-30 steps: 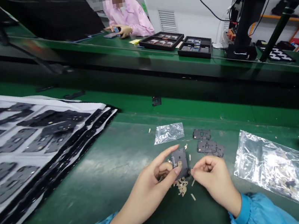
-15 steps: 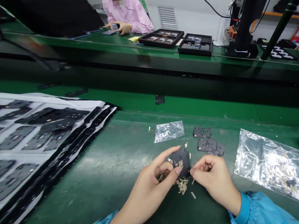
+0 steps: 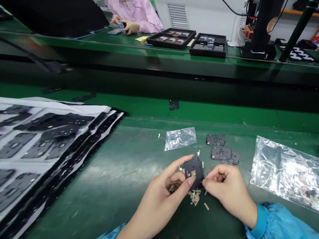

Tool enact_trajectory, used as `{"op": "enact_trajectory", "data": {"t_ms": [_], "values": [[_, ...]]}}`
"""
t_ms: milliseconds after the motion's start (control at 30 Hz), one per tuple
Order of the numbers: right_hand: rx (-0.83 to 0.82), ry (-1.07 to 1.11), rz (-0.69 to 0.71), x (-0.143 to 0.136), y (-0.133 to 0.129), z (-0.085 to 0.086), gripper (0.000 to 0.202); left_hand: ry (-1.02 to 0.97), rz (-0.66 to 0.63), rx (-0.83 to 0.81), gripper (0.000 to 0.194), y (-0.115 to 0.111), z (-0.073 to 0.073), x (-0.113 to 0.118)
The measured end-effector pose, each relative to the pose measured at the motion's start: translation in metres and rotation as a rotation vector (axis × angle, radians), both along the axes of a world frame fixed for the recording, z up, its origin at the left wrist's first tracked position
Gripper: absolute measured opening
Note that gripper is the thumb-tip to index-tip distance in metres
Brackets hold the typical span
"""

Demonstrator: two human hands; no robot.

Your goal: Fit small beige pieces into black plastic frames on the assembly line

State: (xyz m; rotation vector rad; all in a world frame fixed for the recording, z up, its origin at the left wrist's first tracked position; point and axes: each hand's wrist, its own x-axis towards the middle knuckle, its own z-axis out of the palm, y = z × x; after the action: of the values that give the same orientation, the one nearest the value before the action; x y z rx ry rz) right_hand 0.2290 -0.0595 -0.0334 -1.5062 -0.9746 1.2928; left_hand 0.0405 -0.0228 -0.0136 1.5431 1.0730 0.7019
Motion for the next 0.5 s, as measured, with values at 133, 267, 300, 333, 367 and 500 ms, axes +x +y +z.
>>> {"op": "enact_trajectory", "data": {"t_ms": [133,267,300,333,367,500], "values": [[-0.014,-0.004,0.013,-0.0002,0.0000,0.0005,0.015,0.002,-0.007,0.006,0.049,-0.0004,-0.0003,0.0005],[-0.027,-0.003,0.023,-0.0002,0.0000,0.0008,0.015,0.016,-0.014,0.024,0.048,-0.0009,0.0001,0.0003],[-0.031,0.001,0.026,0.0000,0.0003,0.0012,0.014,0.018,-0.015,0.027,0.047,-0.0011,0.0001,0.0000],[-0.036,0.008,0.030,0.0003,0.0007,0.0018,0.014,0.018,-0.015,0.030,0.047,-0.0011,0.0000,-0.0003],[-0.042,0.016,0.034,0.0006,0.0013,0.0026,0.013,0.017,-0.014,0.034,0.047,-0.0012,-0.0002,-0.0006],[-0.059,0.054,0.066,0.0027,0.0037,0.0057,0.009,0.005,-0.017,0.031,0.048,-0.0006,-0.0009,-0.0009]]}}
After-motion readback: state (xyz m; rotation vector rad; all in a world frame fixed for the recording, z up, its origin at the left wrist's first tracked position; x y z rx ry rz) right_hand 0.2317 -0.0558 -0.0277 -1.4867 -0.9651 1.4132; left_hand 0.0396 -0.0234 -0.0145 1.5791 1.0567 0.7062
